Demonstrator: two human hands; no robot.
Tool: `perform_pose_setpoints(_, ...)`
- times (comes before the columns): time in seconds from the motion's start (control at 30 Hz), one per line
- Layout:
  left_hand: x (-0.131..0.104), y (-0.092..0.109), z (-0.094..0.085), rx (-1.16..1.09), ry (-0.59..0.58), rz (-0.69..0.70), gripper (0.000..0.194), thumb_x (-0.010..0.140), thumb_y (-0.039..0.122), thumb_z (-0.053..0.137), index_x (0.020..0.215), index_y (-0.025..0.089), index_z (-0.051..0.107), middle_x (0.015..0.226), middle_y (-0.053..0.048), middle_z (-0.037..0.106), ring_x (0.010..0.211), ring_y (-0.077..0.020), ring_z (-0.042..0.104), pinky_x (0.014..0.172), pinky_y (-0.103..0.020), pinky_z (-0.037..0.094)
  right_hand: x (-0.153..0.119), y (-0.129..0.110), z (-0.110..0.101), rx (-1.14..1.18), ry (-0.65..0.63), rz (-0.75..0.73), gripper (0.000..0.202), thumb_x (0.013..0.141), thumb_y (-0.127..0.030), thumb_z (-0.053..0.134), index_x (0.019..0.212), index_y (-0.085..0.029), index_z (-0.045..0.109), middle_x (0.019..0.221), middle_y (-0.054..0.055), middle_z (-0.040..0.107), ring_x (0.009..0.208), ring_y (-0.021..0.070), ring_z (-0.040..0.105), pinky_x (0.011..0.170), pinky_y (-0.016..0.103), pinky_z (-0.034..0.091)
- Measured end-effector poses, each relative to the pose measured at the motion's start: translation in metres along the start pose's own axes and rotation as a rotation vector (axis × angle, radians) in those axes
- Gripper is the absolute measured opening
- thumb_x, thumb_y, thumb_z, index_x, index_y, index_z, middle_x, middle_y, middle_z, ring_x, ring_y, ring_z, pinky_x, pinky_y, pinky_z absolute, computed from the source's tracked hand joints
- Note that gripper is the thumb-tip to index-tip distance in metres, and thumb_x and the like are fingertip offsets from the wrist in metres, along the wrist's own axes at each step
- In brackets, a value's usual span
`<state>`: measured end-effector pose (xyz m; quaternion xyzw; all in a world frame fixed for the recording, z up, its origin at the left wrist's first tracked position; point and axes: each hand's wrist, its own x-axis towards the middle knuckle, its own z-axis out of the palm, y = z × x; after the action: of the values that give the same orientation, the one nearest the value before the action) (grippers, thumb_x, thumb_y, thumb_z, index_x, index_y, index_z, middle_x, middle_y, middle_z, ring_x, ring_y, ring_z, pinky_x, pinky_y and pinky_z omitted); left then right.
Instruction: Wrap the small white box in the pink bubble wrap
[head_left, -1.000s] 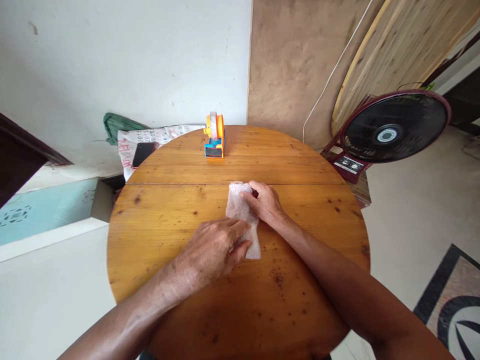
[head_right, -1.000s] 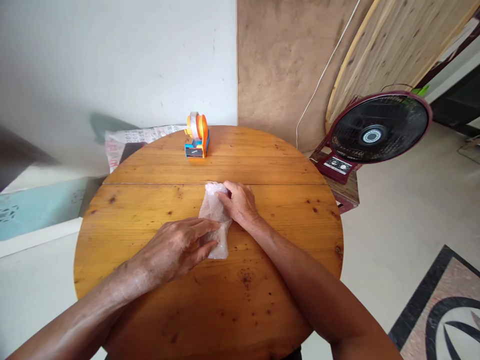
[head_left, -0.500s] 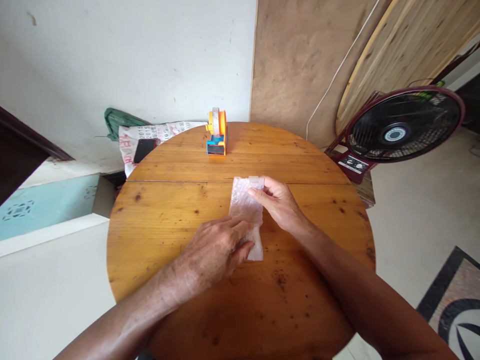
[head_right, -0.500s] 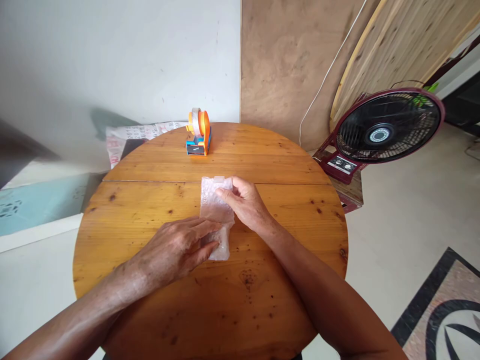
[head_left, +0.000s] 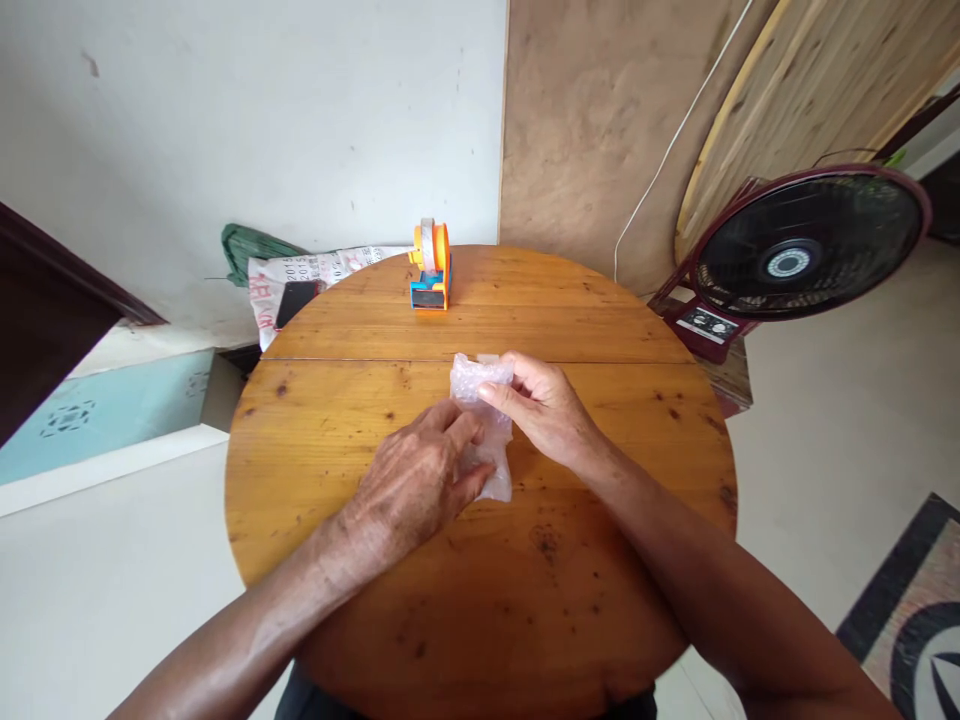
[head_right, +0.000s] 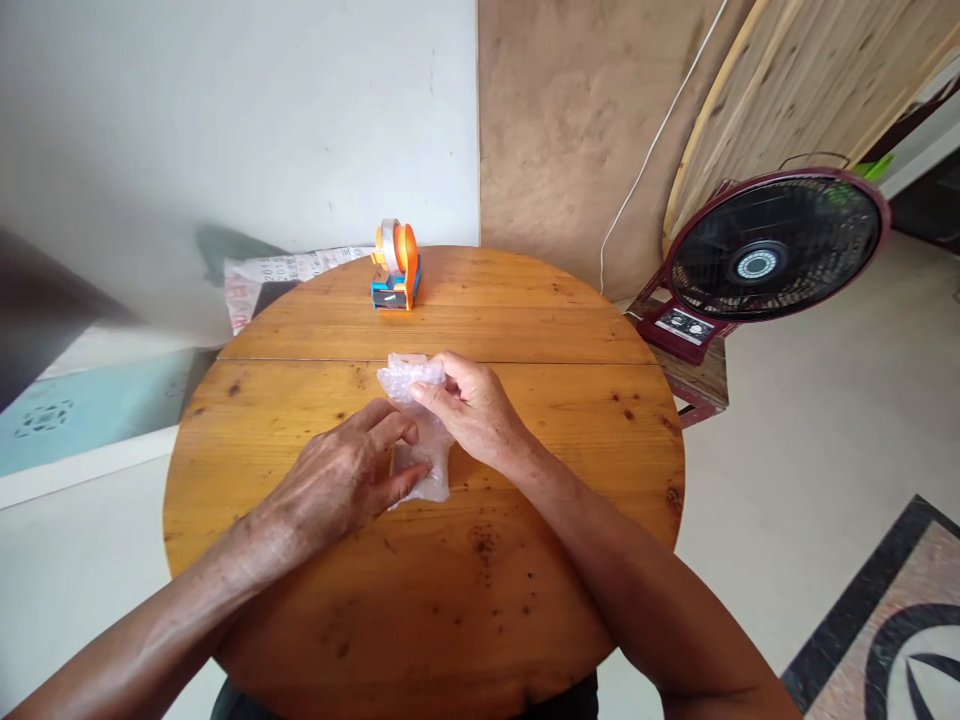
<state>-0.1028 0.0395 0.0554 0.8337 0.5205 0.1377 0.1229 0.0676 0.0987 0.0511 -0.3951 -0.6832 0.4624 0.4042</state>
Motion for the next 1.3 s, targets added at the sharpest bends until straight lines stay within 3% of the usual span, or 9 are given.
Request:
perform_pose_setpoints(0.3, -0.001, 0.015, -0.013, 0.050, -0.082, -0.034, 0.017, 0.088, 0.026, 0.055, 0.105, 0.024, 0.057, 0.099, -0.001, 0.065, 0.075, -0.0150, 0.062, 0.063, -0.025, 0.042, 0.002, 0.002, 0.001, 0.043, -0.011, -0.008, 0.024, 0.081, -0.038, 0.058, 0.071, -0.020, 0.046, 0.061, -0.006, 0.045, 0.056, 0.0090, 0.041, 0.052, 0.021, 0.032)
perform_pose_setpoints(0.4, -0.003, 0.019, -0.012, 0.044, -0.072, -0.001, 0.011, 0.091, 0.024, 0.050, 0.092, 0.022, 0.061, 0.088, -0.001, 0.065, 0.071, -0.0142, 0.060, 0.060, -0.024, 0.036, 0.002, 0.003, 0.002, 0.037, 0.009, -0.039, 0.024, 0.080, -0.037, 0.058, 0.069, -0.020, 0.045, 0.061, -0.006, 0.042, 0.057, 0.0088, 0.039, 0.052, 0.022, 0.031)
perform_pose_setpoints(0.53, -0.006, 0.021, -0.010, -0.003, -0.053, 0.017, 0.022, 0.091, 0.020, 0.048, 0.076, 0.019, 0.063, 0.076, 0.000, 0.061, 0.064, -0.0110, 0.054, 0.058, -0.022, 0.033, 0.002, 0.004, 0.003, 0.023, 0.004, -0.044, 0.024, 0.079, -0.037, 0.059, 0.068, -0.020, 0.045, 0.063, -0.006, 0.041, 0.059, 0.0090, 0.039, 0.053, 0.022, 0.030)
perform_pose_setpoints(0.7, -0.019, 0.023, -0.009, -0.120, 0.016, 0.042, 0.024, 0.092, 0.021, 0.048, 0.081, 0.018, 0.068, 0.081, -0.002, 0.060, 0.065, -0.0096, 0.054, 0.061, -0.021, 0.039, 0.002, 0.005, 0.002, 0.020, -0.035, -0.036, 0.023, 0.079, -0.037, 0.059, 0.070, -0.019, 0.046, 0.064, -0.006, 0.044, 0.060, 0.0091, 0.040, 0.054, 0.021, 0.031)
perform_pose_setpoints(0.87, -0.037, 0.023, 0.008, -0.110, 0.131, 0.020, 0.025, 0.088, 0.039, 0.057, 0.096, 0.018, 0.069, 0.092, -0.006, 0.058, 0.073, -0.0142, 0.058, 0.064, -0.026, 0.046, 0.000, 0.000, -0.001, -0.023, -0.072, -0.036, 0.025, 0.079, -0.036, 0.060, 0.068, -0.019, 0.045, 0.062, -0.006, 0.042, 0.059, 0.0087, 0.038, 0.052, 0.021, 0.028)
perform_pose_setpoints(1.17, -0.040, 0.016, 0.038, -0.030, 0.267, -0.024, 0.019, 0.087, 0.022, 0.057, 0.103, 0.021, 0.067, 0.097, -0.005, 0.055, 0.079, -0.0154, 0.058, 0.067, -0.027, 0.048, -0.001, -0.013, -0.008, -0.019, -0.250, 0.003, 0.018, 0.081, -0.035, 0.059, 0.082, -0.017, 0.056, 0.074, -0.002, 0.056, 0.066, 0.0111, 0.049, 0.059, 0.022, 0.036)
perform_pose_setpoints(1.3, -0.039, 0.015, 0.043, -0.029, 0.293, -0.026, 0.019, 0.087, 0.023, 0.057, 0.102, 0.021, 0.068, 0.097, -0.006, 0.056, 0.081, -0.0170, 0.059, 0.067, -0.027, 0.048, -0.007, -0.023, -0.005, -0.204, -0.268, -0.010, 0.018, 0.081, -0.033, 0.059, 0.075, -0.017, 0.053, 0.068, -0.004, 0.051, 0.061, 0.0095, 0.044, 0.056, 0.021, 0.032)
